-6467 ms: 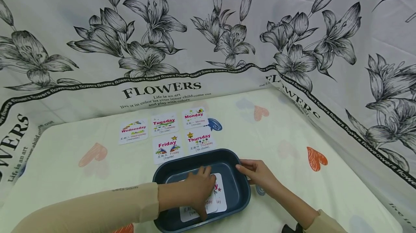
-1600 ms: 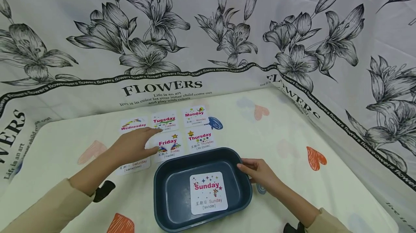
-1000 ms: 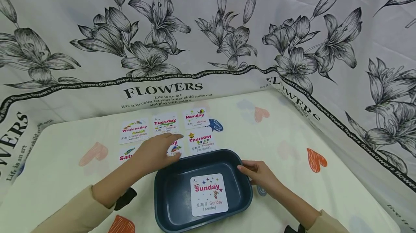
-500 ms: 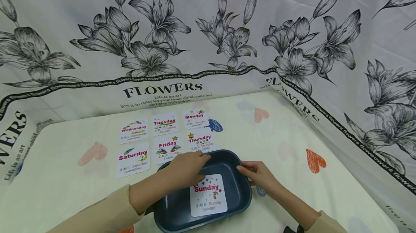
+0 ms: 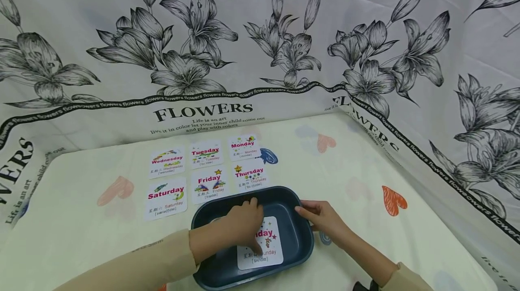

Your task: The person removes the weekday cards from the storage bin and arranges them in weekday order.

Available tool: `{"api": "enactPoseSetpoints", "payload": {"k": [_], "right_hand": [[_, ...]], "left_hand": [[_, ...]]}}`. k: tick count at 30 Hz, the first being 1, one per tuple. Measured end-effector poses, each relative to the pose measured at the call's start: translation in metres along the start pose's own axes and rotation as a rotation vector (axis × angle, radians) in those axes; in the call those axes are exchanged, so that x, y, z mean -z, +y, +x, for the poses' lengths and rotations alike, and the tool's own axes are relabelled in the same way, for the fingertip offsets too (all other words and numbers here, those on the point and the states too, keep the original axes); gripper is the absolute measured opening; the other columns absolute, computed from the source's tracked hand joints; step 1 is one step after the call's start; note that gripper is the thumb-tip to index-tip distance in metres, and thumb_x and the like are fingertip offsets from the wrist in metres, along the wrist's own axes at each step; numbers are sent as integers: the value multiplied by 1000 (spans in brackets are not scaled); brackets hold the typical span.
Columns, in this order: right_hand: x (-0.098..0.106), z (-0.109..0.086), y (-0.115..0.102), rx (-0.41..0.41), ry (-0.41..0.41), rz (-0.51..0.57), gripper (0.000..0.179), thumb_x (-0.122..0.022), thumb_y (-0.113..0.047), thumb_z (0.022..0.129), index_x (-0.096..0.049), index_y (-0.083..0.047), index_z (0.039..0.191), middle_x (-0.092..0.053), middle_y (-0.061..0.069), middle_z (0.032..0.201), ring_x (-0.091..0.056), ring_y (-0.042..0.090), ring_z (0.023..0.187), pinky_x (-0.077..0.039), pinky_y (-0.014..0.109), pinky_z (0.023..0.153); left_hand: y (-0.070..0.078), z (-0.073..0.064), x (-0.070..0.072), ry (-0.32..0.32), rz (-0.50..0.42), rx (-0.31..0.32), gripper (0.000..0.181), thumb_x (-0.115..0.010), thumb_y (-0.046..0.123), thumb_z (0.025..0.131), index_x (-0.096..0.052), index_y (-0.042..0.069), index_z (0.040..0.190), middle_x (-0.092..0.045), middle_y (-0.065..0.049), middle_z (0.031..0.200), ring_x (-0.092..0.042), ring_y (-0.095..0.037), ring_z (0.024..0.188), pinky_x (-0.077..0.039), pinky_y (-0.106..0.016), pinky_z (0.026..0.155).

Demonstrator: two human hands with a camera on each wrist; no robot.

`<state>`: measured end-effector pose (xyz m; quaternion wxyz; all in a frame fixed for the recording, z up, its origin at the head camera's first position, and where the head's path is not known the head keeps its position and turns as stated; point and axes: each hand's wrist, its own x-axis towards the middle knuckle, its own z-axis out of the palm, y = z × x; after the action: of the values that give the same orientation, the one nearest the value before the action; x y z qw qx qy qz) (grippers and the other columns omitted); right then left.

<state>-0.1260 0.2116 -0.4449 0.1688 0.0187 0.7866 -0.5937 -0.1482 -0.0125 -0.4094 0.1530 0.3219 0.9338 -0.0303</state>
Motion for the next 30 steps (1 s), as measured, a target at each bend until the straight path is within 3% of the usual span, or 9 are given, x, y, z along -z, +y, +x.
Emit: {"api": "enactPoseSetpoints", "payload": {"k": [9,13,20,30], "right_hand": [[0,0,1,-1,7,-2,58,-61,-34,88,-50,7,127,-59,22,119,-62,31,102,-55,39,70],[0,1,1,0,6,-3,58,-61,-34,88,-50,7,127,-58,22,120,-61,31,103,-55,39,70],[-1,0,0,4,10,-11,58,-61,-35,88,-50,7,127,-58,22,120,-61,32,104,-55,40,71],[0,1,1,12,-7,-19,57,-59,-34,89,-50,8,126,-58,23,120,-61,32,104,-54,39,72]], "left_hand": [[6,3,-16,-1,113,-41,111,-77,72,38,-52,2,121,-49,-13,108,-49,-25,95,-51,-44,74],[8,4,-22,-3,132,-63,113,-75,74,40,-51,2,123,-48,-13,112,-47,-26,99,-51,-47,75],[12,1,-17,-20,69,-86,105,-80,65,44,-51,3,124,-49,-13,113,-47,-26,102,-52,-45,77],[14,4,-18,-31,-1,-70,101,-85,58,41,-49,4,118,-45,-12,105,-44,-24,94,-51,-43,77]]}}
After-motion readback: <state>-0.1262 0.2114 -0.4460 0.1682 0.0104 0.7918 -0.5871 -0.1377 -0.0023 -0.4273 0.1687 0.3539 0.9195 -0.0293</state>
